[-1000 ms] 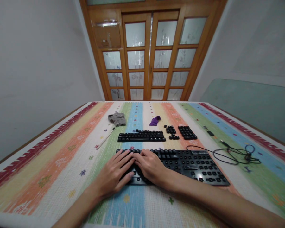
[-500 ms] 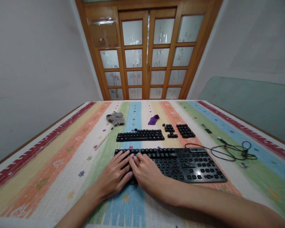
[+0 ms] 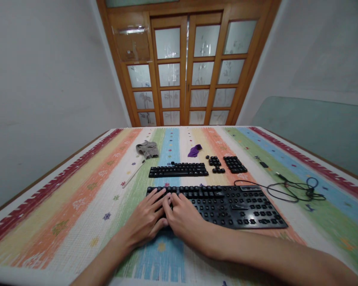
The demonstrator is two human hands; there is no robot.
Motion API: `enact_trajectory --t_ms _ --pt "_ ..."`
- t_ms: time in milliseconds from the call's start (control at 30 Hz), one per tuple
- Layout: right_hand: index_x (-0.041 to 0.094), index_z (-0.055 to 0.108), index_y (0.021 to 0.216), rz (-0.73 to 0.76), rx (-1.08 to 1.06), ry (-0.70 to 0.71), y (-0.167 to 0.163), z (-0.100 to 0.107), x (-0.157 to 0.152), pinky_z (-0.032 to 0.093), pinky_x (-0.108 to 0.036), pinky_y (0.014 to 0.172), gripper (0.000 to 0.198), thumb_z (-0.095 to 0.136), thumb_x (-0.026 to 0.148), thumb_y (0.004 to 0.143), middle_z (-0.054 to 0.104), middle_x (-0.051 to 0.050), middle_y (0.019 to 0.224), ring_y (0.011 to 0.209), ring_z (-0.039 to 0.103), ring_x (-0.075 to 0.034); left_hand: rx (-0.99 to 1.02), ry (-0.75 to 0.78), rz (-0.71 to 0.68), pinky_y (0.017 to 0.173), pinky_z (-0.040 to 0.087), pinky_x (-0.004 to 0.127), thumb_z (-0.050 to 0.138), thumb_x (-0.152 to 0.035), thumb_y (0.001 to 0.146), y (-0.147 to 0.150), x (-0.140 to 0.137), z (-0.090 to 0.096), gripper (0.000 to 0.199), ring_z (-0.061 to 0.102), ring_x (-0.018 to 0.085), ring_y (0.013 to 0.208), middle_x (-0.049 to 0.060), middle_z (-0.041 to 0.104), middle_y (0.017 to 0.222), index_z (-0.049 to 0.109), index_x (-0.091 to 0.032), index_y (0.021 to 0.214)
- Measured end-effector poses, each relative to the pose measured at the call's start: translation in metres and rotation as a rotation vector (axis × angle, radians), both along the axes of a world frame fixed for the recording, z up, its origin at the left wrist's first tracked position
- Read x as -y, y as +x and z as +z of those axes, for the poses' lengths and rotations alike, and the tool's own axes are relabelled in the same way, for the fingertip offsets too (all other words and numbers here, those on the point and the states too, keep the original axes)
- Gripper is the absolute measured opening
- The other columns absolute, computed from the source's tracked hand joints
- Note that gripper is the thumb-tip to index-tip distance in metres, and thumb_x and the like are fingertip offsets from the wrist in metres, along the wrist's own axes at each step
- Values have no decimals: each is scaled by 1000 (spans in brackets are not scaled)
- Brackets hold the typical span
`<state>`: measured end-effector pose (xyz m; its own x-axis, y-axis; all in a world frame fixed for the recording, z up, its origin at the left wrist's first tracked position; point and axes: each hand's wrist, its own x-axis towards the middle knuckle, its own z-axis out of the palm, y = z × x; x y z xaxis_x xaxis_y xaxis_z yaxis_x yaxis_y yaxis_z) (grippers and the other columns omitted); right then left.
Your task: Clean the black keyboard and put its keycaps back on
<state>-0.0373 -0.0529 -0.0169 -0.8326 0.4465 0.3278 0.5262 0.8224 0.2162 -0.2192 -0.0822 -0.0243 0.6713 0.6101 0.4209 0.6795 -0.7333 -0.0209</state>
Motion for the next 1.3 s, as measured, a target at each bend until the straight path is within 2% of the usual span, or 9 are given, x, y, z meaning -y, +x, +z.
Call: enact_trajectory --t_ms 167,300,400,500,600,700,800,1033,1300 --pt "3 67 103 15 30 -63 -1 5 3 47 -39 73 19 56 13 90 69 -20 98 92 59 -27 -5 14 1 114 37 58 34 -43 106 0 0 -2 51 36 33 143 14 49 149 47 -14 145" --pt "5 68 101 86 61 -168 9 28 -8 44 -38 74 22 58 20 89 69 -18 92 89 58 -27 18 -1 -17 115 37 54 34 -43 106 1 1 0 52 39 31 142 16 54 144 45 -13 147" --pt "12 70 92 -1 -10 -302 16 51 -35 41 -33 72 23 49 23 94 69 -12 80 80 57 -22 30 -18 -8 116 36 51 31 -44 107 1 3 -1 56 36 30 144 17 50 146 35 -11 152" --pt "14 72 90 -121 -108 -345 17 64 -78 39 -30 77 21 53 20 92 71 -11 85 90 57 -22 15 -63 26 117 33 51 28 -47 107 2 3 -2 60 28 29 147 15 37 156 25 -12 156" --pt "13 75 92 -239 -102 -381 13 62 -122 39 -31 82 24 52 18 92 75 -11 91 96 57 -25 -10 -132 46 119 27 51 27 -51 106 1 3 -4 62 23 28 149 13 30 160 22 -16 157" --pt "10 76 98 -264 -92 -395 8 53 -156 39 -33 89 26 52 17 92 75 -13 99 100 58 -26 -12 -180 46 120 25 51 27 -51 106 1 4 -3 62 22 28 149 12 28 161 19 -18 158" --pt "9 76 103 -268 -71 -411 3 45 -177 38 -33 93 28 52 18 93 75 -14 104 103 59 -27 -15 -219 56 120 25 51 30 -54 105 0 5 -2 65 22 28 149 11 27 161 19 -18 158" --pt "10 78 101 -291 -11 -440 -10 36 -196 40 -34 92 27 56 22 92 75 -16 101 105 59 -29 -18 -286 56 121 26 50 31 -53 106 0 5 3 63 24 26 149 10 28 161 20 -19 158" --pt "7 78 99 -316 27 -471 -17 36 -203 41 -33 92 27 55 17 91 75 -19 102 105 61 -29 -25 -321 60 121 24 52 35 -52 105 -2 7 0 66 20 27 150 10 23 162 16 -19 159"
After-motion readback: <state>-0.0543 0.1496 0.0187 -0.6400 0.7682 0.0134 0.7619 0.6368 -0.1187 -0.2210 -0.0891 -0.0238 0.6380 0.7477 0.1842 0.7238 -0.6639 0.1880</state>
